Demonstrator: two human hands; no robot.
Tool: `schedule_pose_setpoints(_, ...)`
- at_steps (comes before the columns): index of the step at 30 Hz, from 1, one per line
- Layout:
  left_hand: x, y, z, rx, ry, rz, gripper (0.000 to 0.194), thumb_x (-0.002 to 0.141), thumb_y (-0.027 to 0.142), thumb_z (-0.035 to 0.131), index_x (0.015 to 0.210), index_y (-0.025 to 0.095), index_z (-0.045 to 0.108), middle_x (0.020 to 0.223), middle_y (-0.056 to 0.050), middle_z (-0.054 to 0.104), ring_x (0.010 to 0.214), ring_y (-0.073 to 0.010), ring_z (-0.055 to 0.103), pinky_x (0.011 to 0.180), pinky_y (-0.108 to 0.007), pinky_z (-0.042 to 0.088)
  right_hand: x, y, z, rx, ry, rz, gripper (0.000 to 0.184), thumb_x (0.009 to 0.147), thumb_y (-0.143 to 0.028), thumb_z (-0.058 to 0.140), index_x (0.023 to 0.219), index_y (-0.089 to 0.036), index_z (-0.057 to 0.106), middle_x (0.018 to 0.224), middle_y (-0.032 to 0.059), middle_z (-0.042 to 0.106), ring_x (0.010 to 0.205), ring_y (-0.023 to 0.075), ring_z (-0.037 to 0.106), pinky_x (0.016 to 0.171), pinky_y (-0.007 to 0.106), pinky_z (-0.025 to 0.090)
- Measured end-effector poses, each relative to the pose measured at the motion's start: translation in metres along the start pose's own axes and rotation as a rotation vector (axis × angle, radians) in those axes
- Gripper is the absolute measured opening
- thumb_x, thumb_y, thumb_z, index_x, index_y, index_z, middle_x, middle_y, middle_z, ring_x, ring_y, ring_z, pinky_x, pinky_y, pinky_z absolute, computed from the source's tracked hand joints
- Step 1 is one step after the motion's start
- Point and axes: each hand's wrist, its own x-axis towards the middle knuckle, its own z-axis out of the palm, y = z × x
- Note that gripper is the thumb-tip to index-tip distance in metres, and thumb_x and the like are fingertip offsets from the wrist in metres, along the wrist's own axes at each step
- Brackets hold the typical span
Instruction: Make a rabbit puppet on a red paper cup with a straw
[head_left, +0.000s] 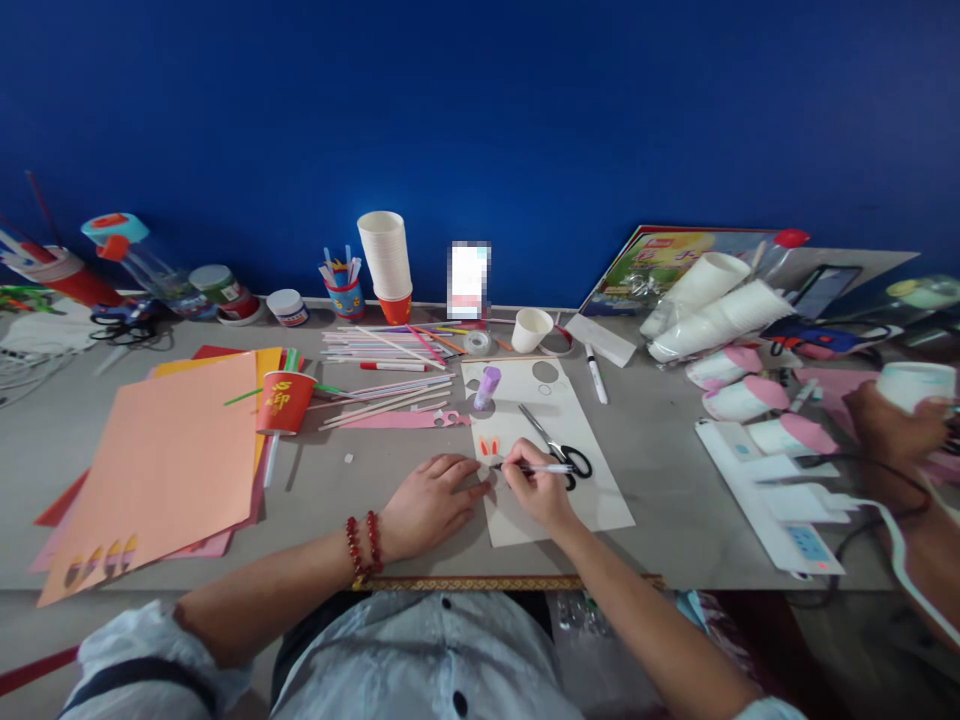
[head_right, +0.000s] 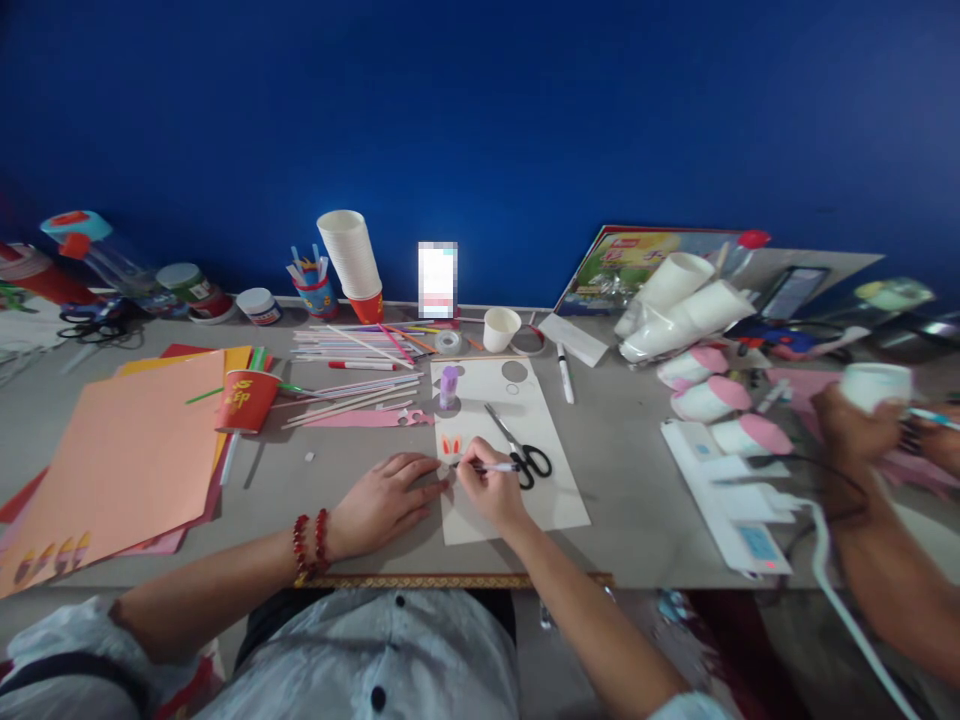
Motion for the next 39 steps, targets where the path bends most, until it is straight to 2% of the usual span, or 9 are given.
schedule_pose_setpoints(10,-0.0004,-0.0011,0.0025,-0.006,0.021,0.013,0.043,0.094,0.03,0.055,0.137,0.028,0.051,0.138,-0.009,0.052,0.127,-0.0257,0.047,0.106,-0.044,0.043,0.0002,0.0021,0.002,-0.007,0.005,0.004,0.017,0.083,-0.021,0.049,0.067,-0.023,0.045,0.05,-0.0069,0.041,0.045,0.0106,0.038,0.046,0.023,0.03)
schedule_pose_setpoints(39,0.0004,0.0001,0.0009,0.014,-0.018,-0.007,0.041,0.093,0.031,0.057,0.134,0.027,0.055,0.139,-0.009,0.051,0.127,-0.0273,0.046,0.107,-0.045,0.042,0.0008,0.0,0.0019,-0.005,-0.04,-0.031,0.017,0.084,-0.019,0.051,0.068,-0.022,0.047,0.054,-0.0058,0.045,0.048,0.0104,0.04,0.049,0.023,0.032)
